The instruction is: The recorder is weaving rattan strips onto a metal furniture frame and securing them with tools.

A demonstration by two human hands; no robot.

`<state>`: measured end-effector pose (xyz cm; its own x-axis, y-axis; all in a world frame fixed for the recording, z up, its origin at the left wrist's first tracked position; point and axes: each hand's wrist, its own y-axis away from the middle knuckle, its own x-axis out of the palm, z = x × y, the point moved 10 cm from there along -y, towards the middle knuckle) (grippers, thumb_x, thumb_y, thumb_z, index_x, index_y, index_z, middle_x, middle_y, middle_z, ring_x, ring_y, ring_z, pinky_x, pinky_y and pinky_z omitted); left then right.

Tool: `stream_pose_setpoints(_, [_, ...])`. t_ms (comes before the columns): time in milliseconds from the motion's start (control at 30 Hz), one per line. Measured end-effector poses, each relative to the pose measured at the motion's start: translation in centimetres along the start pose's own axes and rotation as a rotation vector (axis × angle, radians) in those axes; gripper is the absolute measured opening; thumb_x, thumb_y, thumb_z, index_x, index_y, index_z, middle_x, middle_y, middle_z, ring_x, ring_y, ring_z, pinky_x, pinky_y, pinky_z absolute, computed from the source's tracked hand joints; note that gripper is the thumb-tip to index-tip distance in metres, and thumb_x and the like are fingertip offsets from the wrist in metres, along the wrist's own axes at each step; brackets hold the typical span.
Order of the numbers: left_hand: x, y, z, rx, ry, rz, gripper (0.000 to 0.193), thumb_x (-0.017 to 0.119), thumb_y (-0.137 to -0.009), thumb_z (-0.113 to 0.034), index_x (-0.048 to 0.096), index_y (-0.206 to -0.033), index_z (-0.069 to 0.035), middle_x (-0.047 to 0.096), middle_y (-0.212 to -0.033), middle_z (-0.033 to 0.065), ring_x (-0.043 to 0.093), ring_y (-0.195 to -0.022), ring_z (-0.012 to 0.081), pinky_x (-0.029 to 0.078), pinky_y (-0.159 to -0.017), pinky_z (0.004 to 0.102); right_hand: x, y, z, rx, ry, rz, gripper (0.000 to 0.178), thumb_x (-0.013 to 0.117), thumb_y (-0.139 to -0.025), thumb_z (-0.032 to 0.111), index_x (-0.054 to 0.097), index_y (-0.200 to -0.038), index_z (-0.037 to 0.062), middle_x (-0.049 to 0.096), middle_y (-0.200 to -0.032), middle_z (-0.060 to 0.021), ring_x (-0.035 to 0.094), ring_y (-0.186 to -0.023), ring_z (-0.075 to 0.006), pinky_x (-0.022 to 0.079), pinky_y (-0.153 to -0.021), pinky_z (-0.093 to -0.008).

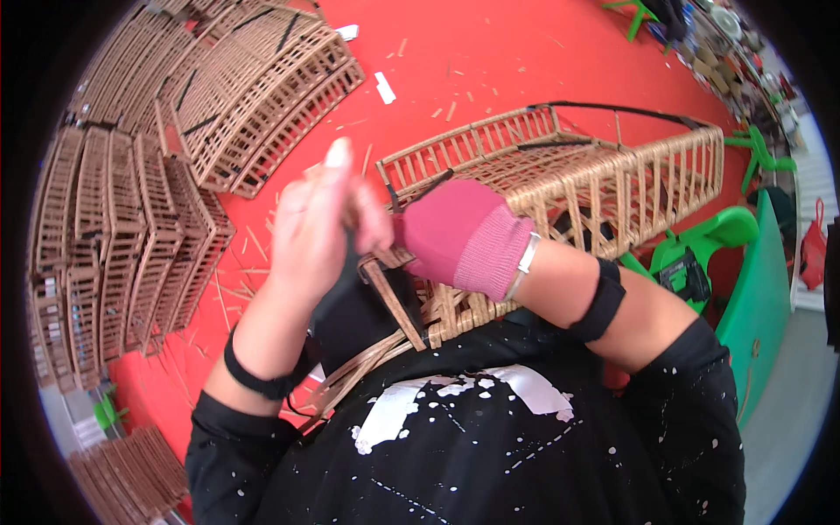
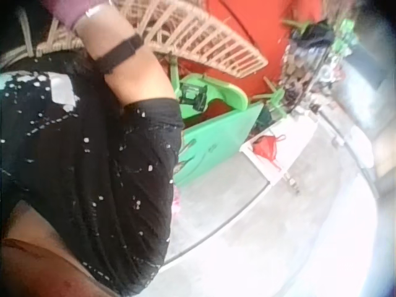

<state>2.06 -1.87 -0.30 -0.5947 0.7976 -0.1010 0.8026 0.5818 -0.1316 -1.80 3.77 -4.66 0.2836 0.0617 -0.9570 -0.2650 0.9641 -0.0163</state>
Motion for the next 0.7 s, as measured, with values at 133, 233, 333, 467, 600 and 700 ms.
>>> stream_pose_setpoints(133, [-1.9,-2.2,1.5,0.085,-0.415,-0.112,0.065,0.030,-0.103,-0.034,0.062,-0.060,0.001,0.056,-0.049,0.0080,0.055,-0.045,0.0173,0.047,-0.052,0.0303,-0.1,-0.1,0.2,0.004,-0.054,-0.009,0.016,0.061,-0.078,0.023,0.067,-0.077,0.0087,0.065,-0.071,-0.0122,0.066,-0.069,-0.0309,0.052,-0.060,-0.0431])
stream_pose_setpoints(233, [-2.6,-3.3,3.9,0.021,-0.876,-0.094,0.059,0.035,-0.101,-0.034,0.062,-0.058,-0.003,0.056,-0.051,0.0136,0.060,-0.052,0.0293,0.049,-0.056,0.0397,-0.2,0.0,0.6,-0.022,-0.003,-0.025,0.020,0.066,-0.076,0.027,0.064,-0.081,0.0081,0.064,-0.073,-0.0115,0.066,-0.071,-0.0299,0.051,-0.061,-0.0426])
stream_pose_setpoints(333, [-3.0,-3.0,6.0,-0.053,-1.021,-0.082,0.057,0.036,-0.098,-0.034,0.059,-0.054,-0.005,0.056,-0.054,0.0194,0.060,-0.057,0.0388,0.050,-0.057,0.0478,-0.3,-0.1,0.8,-0.046,0.011,-0.053,0.024,0.069,-0.075,0.029,0.062,-0.085,0.0080,0.063,-0.075,-0.0111,0.065,-0.072,-0.0298,0.051,-0.062,-0.0425])
stream_pose_setpoints(467, [-3.9,-1.8,7.0,-0.122,-1.079,-0.075,0.056,0.037,-0.097,-0.033,0.060,-0.055,-0.005,0.056,-0.054,0.0196,0.059,-0.056,0.0391,0.050,-0.056,0.0484,-0.3,0.0,1.0,-0.058,-0.007,-0.068,0.031,0.071,-0.074,0.031,0.057,-0.090,0.0083,0.062,-0.076,-0.0105,0.064,-0.074,-0.0296,0.050,-0.064,-0.0424])
stream_pose_setpoints(600, [-4.2,-1.6,6.8,-0.139,-1.179,-0.096,0.056,0.036,-0.097,-0.033,0.061,-0.056,-0.004,0.057,-0.054,0.0188,0.060,-0.056,0.0394,0.051,-0.057,0.0483,-0.5,0.0,1.0,-0.049,-0.011,-0.092,0.034,0.072,-0.073,0.032,0.055,-0.092,0.0086,0.060,-0.077,-0.0101,0.063,-0.075,-0.0296,0.050,-0.064,-0.0418])
stream_pose_setpoints(700, [-3.8,-1.6,7.7,-0.211,-1.173,-0.059,0.055,0.034,-0.097,-0.031,0.062,-0.058,-0.004,0.059,-0.057,0.0181,0.060,-0.059,0.0392,0.051,-0.058,0.0490,-0.1,0.0,0.9,-0.030,0.012,-0.061,0.035,0.072,-0.073,0.032,0.055,-0.092,0.0087,0.061,-0.079,-0.0098,0.063,-0.074,-0.0297,0.050,-0.064,-0.0419])
